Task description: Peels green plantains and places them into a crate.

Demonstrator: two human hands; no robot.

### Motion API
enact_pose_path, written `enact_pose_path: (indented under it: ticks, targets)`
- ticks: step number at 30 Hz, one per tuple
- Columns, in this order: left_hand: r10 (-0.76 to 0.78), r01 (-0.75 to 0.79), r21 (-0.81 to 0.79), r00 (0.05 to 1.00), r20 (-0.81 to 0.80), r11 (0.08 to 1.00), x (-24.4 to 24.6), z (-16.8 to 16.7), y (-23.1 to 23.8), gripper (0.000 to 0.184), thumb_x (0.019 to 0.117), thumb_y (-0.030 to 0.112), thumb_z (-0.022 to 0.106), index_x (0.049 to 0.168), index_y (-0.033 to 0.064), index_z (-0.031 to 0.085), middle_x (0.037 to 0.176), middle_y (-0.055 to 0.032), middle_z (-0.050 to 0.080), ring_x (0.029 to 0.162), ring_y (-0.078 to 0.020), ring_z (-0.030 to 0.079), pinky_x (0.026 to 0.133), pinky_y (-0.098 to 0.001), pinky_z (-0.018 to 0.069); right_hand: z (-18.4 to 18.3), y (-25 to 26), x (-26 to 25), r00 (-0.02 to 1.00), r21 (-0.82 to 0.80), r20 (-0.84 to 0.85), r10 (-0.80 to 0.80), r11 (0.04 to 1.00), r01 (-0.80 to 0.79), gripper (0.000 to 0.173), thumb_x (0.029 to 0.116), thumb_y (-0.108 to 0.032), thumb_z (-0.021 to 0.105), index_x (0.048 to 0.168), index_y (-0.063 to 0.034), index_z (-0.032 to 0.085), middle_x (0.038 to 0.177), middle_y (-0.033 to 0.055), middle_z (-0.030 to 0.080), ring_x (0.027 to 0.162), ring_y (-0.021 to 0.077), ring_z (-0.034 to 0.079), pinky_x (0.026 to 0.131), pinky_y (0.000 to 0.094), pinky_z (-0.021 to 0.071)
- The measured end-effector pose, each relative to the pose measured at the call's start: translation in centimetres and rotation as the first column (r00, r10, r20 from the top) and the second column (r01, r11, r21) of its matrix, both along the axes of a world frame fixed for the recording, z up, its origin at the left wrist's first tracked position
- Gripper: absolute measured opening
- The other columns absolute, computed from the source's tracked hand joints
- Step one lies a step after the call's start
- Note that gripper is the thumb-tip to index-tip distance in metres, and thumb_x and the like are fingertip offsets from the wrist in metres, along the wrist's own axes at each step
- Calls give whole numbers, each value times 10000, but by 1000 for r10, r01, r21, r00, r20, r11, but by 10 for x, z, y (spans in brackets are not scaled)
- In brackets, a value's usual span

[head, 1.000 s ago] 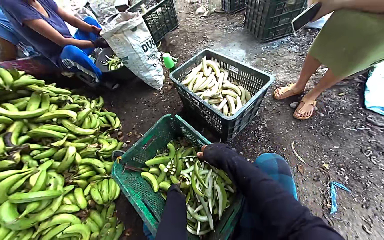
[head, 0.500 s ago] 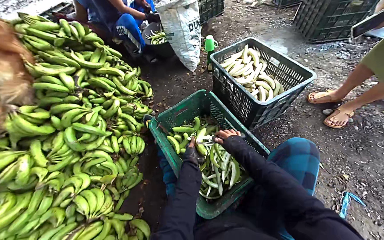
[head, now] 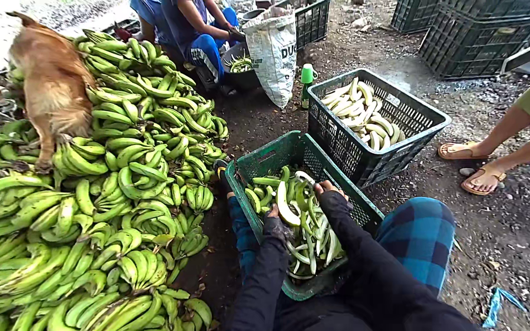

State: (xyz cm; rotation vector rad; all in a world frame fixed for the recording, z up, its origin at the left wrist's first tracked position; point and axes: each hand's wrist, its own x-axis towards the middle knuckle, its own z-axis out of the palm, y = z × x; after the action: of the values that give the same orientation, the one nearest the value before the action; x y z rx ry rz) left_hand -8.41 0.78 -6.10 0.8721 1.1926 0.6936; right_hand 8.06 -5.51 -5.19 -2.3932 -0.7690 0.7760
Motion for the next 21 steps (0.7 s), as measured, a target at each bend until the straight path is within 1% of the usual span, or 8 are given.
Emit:
enact_pose_path:
  ticks: [2, 4, 9, 12, 14, 17, 19, 21]
  targets:
    - [48, -38, -81, 991, 129, 996, -3, 0, 10, 497, 1126, 401, 244, 1375, 51, 495, 1170, -135, 619, 986, -194, 621, 837, -388, 539, 11, -21, -9, 976, 75, 31, 214, 974, -216, 500, 1071, -470, 465, 1414, -137, 614, 1377, 200, 641, 1365, 424, 519, 1156, 660, 304]
    - [47, -36, -77, 987, 155, 996, 0, 6, 16, 590, 1113, 479, 208, 1422, 59, 485, 1234, -155, 628, 1043, -212, 635, 877, -417, 544, 10, -39, -26, 937, 102, 28, 349, 931, -350, 501, 1050, -466, 516, 1384, -112, 635, 1337, 225, 656, 1337, 461, 528, 1141, 685, 308]
    - [-195, 203, 71, 976, -97, 977, 19, 12, 9, 532, 1140, 316, 225, 1508, -41, 366, 1471, -244, 481, 1284, -269, 532, 1092, -414, 427, -4, -17, -24, 993, 126, 67, 99, 986, -106, 539, 1040, -438, 559, 1420, -58, 600, 1400, 313, 578, 1367, 520, 475, 1151, 682, 300]
    - [-203, 210, 30, 966, -160, 977, 14, 23, -12, 424, 1124, 312, 349, 1331, -15, 522, 1051, -140, 614, 822, -152, 599, 739, -305, 533, -3, 9, 15, 979, 148, 189, -81, 988, 53, 508, 1046, -482, 534, 1398, -127, 628, 1368, 269, 611, 1323, 488, 519, 1105, 669, 356]
    - [-148, 154, 88, 986, -75, 984, 8, 9, -8, 439, 1128, 315, 338, 1344, -27, 510, 982, -156, 630, 761, -177, 623, 695, -339, 558, 13, 10, 27, 972, 183, 229, -52, 983, 10, 480, 1050, -486, 528, 1389, -164, 637, 1375, 220, 622, 1337, 443, 516, 1137, 662, 297]
    - [-21, 60, 265, 989, -145, 962, 10, 4, 5, 471, 1138, 272, 276, 1465, -31, 428, 1241, -212, 616, 1064, -210, 632, 934, -366, 529, 33, -18, -8, 976, 145, 178, 125, 978, -151, 470, 1057, -465, 522, 1394, -160, 640, 1384, 214, 624, 1348, 453, 513, 1138, 701, 283]
    - [-19, 80, 399, 988, -154, 914, 14, 4, 18, 490, 1134, 197, 279, 1549, -62, 296, 1475, -289, 473, 1328, -276, 517, 1132, -397, 402, 29, -41, -40, 974, 108, 71, 213, 969, -220, 491, 1058, -467, 503, 1394, -137, 641, 1369, 222, 639, 1350, 454, 523, 1136, 704, 294]
    - [-77, 105, 442, 994, -82, 891, 19, -6, 31, 464, 1123, 170, 308, 1508, -86, 339, 1374, -285, 528, 1191, -245, 568, 1043, -369, 468, 22, -51, -57, 982, 142, 29, 186, 972, -188, 470, 1057, -433, 521, 1373, -113, 656, 1340, 246, 646, 1330, 470, 529, 1130, 697, 295]
